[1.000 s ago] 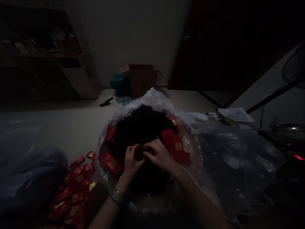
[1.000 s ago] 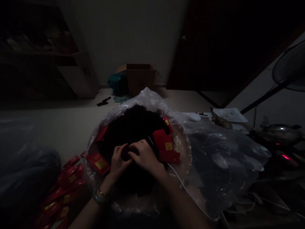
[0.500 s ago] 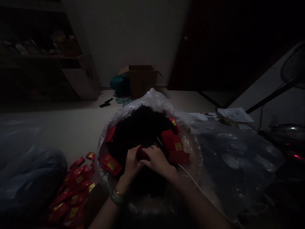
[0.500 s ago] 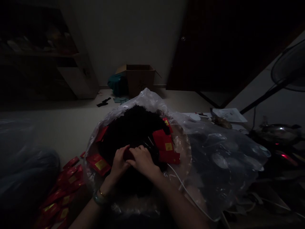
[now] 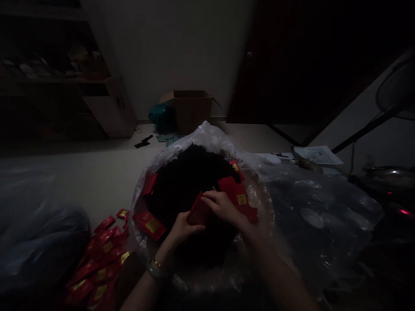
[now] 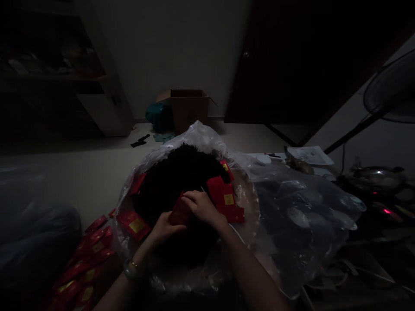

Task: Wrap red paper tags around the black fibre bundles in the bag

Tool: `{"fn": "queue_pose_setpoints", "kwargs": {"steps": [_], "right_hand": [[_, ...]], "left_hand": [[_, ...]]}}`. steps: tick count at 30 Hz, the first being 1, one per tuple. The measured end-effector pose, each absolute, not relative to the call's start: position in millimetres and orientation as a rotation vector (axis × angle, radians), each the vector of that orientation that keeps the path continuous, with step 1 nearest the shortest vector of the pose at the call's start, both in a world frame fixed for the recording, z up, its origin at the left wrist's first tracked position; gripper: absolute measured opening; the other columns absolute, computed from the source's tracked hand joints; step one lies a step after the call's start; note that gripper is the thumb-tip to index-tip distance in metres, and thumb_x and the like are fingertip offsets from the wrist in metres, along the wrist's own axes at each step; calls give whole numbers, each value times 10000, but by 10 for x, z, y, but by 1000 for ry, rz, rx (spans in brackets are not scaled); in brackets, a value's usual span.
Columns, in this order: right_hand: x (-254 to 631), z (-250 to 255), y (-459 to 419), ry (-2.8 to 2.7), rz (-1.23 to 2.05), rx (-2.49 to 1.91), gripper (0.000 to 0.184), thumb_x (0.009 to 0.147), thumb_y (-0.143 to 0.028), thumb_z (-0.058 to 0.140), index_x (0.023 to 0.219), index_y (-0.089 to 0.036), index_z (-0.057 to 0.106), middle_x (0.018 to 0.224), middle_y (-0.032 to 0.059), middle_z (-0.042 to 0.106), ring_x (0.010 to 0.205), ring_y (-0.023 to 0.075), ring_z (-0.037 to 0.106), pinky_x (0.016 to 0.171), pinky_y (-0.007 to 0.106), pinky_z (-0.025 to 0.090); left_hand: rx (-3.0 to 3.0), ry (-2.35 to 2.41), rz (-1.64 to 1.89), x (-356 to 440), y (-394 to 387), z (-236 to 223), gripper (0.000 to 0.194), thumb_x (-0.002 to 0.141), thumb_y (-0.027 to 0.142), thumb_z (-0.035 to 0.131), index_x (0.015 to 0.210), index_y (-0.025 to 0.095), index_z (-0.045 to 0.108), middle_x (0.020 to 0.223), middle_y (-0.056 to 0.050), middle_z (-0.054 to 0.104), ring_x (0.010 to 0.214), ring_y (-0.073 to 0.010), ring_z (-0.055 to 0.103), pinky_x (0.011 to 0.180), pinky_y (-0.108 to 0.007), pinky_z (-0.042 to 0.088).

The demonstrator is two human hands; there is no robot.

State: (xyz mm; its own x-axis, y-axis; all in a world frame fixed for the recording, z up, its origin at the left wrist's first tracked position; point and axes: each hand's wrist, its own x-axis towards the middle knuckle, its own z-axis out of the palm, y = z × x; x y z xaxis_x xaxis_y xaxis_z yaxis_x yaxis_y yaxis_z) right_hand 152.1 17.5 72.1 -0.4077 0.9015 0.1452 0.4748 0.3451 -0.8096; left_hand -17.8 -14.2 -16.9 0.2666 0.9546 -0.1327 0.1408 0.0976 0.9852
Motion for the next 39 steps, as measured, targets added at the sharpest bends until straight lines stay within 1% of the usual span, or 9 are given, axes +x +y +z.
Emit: {"fn": "queue_pose_setpoints", "kwargs": {"steps": [4,8,12,16,21,27,33,36,39], "right_hand": [[1539,748,203,-1968,956,-1239,235,894,-239,451,708,-168,575,663,-20,581,619,113,509,579,218,354],[1517,735,184,-2145,926,-1252,221,889,-221,467,712,-170,590,693,-4,609,643,121,530,612,227,371],[1474,757,128,-2295,884,-1159,124,853,-195,538,799,-179,648,816,35,664,776,154,584,713,261,419],[1487,756,122,-2047,801,-1147,145,866,-199,518,917,-192,653,926,47,658,865,155,596,786,277,446],[1534,737,135,-1985,812,-1149,246,835,-253,579,1072,-218,635,1006,50,621,804,136,596,705,256,476],[1536,843,84,-2088,844,-1079,158,853,-250,561,807,-183,696,790,32,670,738,137,616,705,255,473],[1653,944,-11,-2210,886,-1151,151,786,-255,649,920,-194,686,885,39,648,748,133,604,682,242,466],[1616,914,-44,-2190,902,-1312,127,754,-251,679,860,-183,689,823,28,651,738,141,600,667,241,456],[1543,875,-44,-2107,976,-1381,152,819,-296,598,808,-173,687,753,17,650,696,136,601,631,233,446]], "left_hand": [[1291,1100,814,-193,-143,-119,309,515,296,800,654,104,602,532,53,521,495,-71,421,483,-192,327],[1260,1010,808,-183,-141,-39,369,557,257,783,865,107,647,712,7,632,620,-112,530,589,-212,422],[1205,999,804,-184,-151,22,387,596,274,759,933,111,663,778,-26,673,676,-145,584,641,-242,463],[1165,1035,851,-184,-153,17,393,553,264,780,903,113,683,758,-21,687,666,-156,596,656,-261,480],[1214,1005,904,-166,-138,-39,300,583,264,766,837,118,704,768,-28,700,729,-187,622,729,-301,494],[1301,968,921,-185,-134,-97,362,630,246,731,971,127,699,882,-67,721,817,-223,647,784,-346,504],[1364,1047,1073,-200,-132,-124,318,681,269,700,974,144,697,962,-90,721,859,-225,663,793,-340,517],[1507,1036,1113,-205,-138,-108,275,714,242,675,977,166,699,966,-83,721,865,-215,663,791,-329,522],[1616,995,1187,-221,-140,-127,283,726,165,628,1002,185,688,1007,-78,709,913,-208,654,826,-343,518]]}}
